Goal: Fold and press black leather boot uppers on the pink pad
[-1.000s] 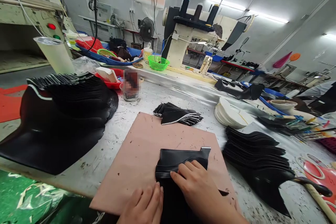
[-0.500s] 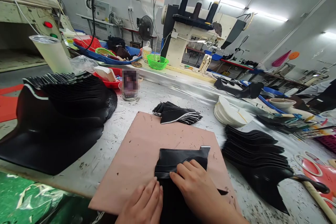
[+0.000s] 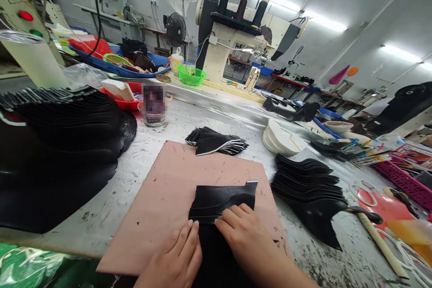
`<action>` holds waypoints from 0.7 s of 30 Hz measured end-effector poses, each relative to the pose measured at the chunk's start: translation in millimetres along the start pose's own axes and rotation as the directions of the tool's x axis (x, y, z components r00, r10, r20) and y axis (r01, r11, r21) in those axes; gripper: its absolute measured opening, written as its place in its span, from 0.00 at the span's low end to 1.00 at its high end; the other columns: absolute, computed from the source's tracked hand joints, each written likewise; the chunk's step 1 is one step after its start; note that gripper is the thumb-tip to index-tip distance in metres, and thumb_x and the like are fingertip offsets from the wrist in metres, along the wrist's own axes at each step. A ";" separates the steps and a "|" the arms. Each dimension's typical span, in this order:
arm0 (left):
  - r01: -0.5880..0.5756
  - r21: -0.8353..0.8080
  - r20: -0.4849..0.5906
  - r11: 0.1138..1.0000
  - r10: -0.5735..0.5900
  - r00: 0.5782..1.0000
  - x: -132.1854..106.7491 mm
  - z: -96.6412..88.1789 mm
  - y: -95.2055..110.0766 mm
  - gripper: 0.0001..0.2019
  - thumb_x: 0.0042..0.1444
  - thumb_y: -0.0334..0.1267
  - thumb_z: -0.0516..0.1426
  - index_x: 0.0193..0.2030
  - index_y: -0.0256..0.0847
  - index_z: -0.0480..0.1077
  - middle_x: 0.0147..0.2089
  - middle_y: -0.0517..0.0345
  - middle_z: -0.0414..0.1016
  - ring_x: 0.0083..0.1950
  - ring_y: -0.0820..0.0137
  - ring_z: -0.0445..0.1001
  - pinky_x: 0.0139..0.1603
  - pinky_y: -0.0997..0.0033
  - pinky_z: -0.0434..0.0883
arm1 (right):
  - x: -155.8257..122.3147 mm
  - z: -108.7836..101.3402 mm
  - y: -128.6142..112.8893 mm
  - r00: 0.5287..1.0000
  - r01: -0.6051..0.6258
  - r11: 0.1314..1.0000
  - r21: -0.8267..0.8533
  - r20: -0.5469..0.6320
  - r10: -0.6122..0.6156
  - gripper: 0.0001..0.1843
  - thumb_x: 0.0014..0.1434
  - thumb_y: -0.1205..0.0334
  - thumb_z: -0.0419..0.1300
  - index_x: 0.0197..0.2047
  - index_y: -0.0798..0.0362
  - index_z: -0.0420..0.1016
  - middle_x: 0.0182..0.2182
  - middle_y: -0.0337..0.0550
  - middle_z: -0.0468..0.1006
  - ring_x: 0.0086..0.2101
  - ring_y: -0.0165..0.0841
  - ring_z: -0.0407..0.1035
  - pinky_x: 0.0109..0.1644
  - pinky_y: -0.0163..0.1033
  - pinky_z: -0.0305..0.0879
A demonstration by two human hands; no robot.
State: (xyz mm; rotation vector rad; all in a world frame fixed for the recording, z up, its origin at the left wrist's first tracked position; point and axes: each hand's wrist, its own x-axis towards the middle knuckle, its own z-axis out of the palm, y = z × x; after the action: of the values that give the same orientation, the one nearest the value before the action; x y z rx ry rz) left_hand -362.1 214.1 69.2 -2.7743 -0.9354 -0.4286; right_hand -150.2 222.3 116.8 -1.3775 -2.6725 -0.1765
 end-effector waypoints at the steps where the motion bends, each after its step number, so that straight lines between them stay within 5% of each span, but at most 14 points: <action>1: 0.006 -0.016 0.029 1.000 -0.006 1.000 1.8 -0.6 1.0 0.29 0.57 0.60 0.47 0.48 0.38 0.73 0.53 0.48 0.74 0.53 0.62 0.71 0.53 0.69 0.62 | -0.1 0.3 -1.1 1.000 0.004 1.000 -0.007 0.011 -0.004 0.08 0.55 0.72 0.62 0.31 0.51 0.69 0.26 0.35 0.71 0.28 0.33 0.62 0.35 0.40 0.52; 8: 0.041 -0.053 0.180 0.998 -0.031 0.983 24.6 0.0 10.6 0.39 0.56 0.65 0.43 0.57 0.30 0.66 0.52 0.39 0.74 0.51 0.58 0.71 0.51 0.62 0.64 | 1.4 -1.0 -7.4 0.998 -0.011 1.000 0.001 0.062 0.011 0.06 0.56 0.71 0.60 0.29 0.52 0.71 0.25 0.37 0.73 0.27 0.33 0.66 0.34 0.41 0.56; 12: 0.049 -0.002 0.119 0.999 -0.048 0.992 27.8 4.3 12.1 0.41 0.51 0.69 0.47 0.56 0.34 0.68 0.55 0.45 0.73 0.48 0.59 0.71 0.50 0.61 0.64 | -17.7 -17.7 17.1 0.948 -0.317 0.906 0.280 0.075 0.308 0.10 0.63 0.63 0.52 0.34 0.49 0.73 0.31 0.38 0.77 0.31 0.32 0.71 0.34 0.37 0.61; 15: 0.054 0.010 0.036 0.998 -0.055 0.998 29.0 2.3 10.4 0.37 0.50 0.67 0.51 0.53 0.36 0.71 0.52 0.51 0.76 0.43 0.61 0.71 0.46 0.61 0.63 | -43.7 -23.7 36.2 0.740 -0.672 0.681 0.291 0.229 0.633 0.19 0.65 0.52 0.44 0.27 0.49 0.67 0.21 0.39 0.73 0.24 0.35 0.69 0.27 0.37 0.58; 17: 0.057 0.013 -0.006 0.998 -0.057 0.998 30.9 0.6 9.6 0.33 0.51 0.64 0.54 0.51 0.39 0.73 0.49 0.54 0.77 0.41 0.62 0.70 0.44 0.62 0.63 | -58.7 -17.7 39.1 0.613 -0.788 0.465 0.404 0.442 0.655 0.16 0.64 0.49 0.45 0.30 0.49 0.63 0.16 0.34 0.68 0.19 0.33 0.66 0.24 0.36 0.57; 19: 0.059 0.023 -0.004 0.998 -0.059 0.998 33.0 0.2 9.6 0.28 0.53 0.60 0.55 0.51 0.41 0.72 0.50 0.55 0.77 0.42 0.62 0.70 0.44 0.62 0.62 | -67.1 -5.6 34.9 0.594 -0.766 0.192 0.614 0.561 0.577 0.10 0.60 0.52 0.51 0.41 0.48 0.62 0.19 0.31 0.69 0.19 0.32 0.67 0.23 0.34 0.60; 21: 0.058 0.030 0.019 0.998 -0.059 0.998 34.9 0.6 10.1 0.26 0.55 0.58 0.54 0.52 0.43 0.72 0.50 0.55 0.77 0.43 0.61 0.70 0.45 0.61 0.61 | -68.5 6.3 29.4 0.643 -0.619 0.029 0.785 0.485 0.592 0.20 0.55 0.57 0.57 0.50 0.47 0.59 0.28 0.35 0.73 0.26 0.34 0.72 0.25 0.35 0.65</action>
State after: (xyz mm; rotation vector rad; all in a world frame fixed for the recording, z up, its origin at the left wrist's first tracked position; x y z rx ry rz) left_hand -329.2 225.9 79.3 -2.7350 -1.0216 -0.3936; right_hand -87.2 185.5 100.4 -1.7566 -1.2541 1.2700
